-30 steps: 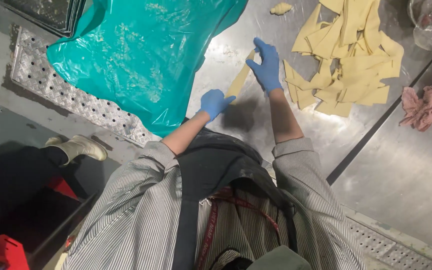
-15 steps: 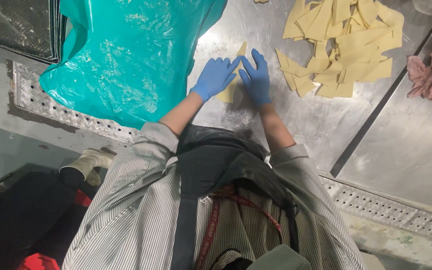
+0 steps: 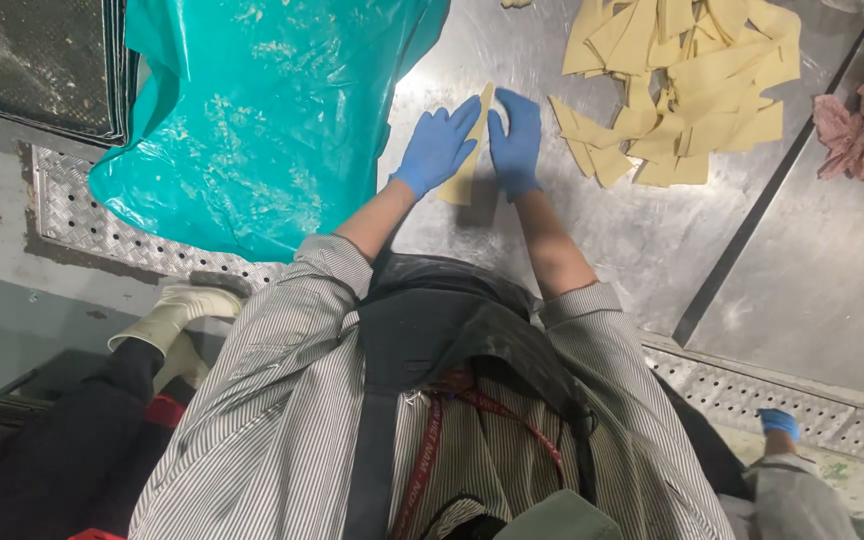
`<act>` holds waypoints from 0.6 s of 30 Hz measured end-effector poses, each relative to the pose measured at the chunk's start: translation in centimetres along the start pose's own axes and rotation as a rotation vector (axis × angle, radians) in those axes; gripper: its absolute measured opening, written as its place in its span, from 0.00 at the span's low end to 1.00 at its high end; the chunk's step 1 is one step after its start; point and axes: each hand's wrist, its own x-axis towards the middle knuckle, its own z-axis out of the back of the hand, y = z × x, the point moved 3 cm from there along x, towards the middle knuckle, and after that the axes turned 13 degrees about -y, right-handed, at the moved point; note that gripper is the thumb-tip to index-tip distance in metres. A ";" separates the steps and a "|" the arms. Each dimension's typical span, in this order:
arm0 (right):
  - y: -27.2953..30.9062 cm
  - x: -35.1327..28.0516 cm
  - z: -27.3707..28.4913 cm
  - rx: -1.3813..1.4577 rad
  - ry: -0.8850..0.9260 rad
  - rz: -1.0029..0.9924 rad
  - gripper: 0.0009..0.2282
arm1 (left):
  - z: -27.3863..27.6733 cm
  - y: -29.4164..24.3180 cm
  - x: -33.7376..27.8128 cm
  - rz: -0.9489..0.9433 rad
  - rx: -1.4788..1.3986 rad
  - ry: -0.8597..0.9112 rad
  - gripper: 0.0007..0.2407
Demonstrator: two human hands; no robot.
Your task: Roll triangular pieces of dough into croissants and arrange them on a tray.
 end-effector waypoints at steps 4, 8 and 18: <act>0.3 3.2 -1.5 -0.134 0.047 -0.102 0.10 | -0.3 -0.7 0.6 0.036 0.117 0.042 0.26; -0.7 4.6 -2.0 -0.087 0.093 -0.096 0.03 | -1.4 -0.4 0.4 0.015 0.168 0.016 0.26; -1.8 7.4 -1.7 0.192 0.157 -0.139 0.07 | 0.3 -0.5 0.2 0.023 0.070 -0.094 0.28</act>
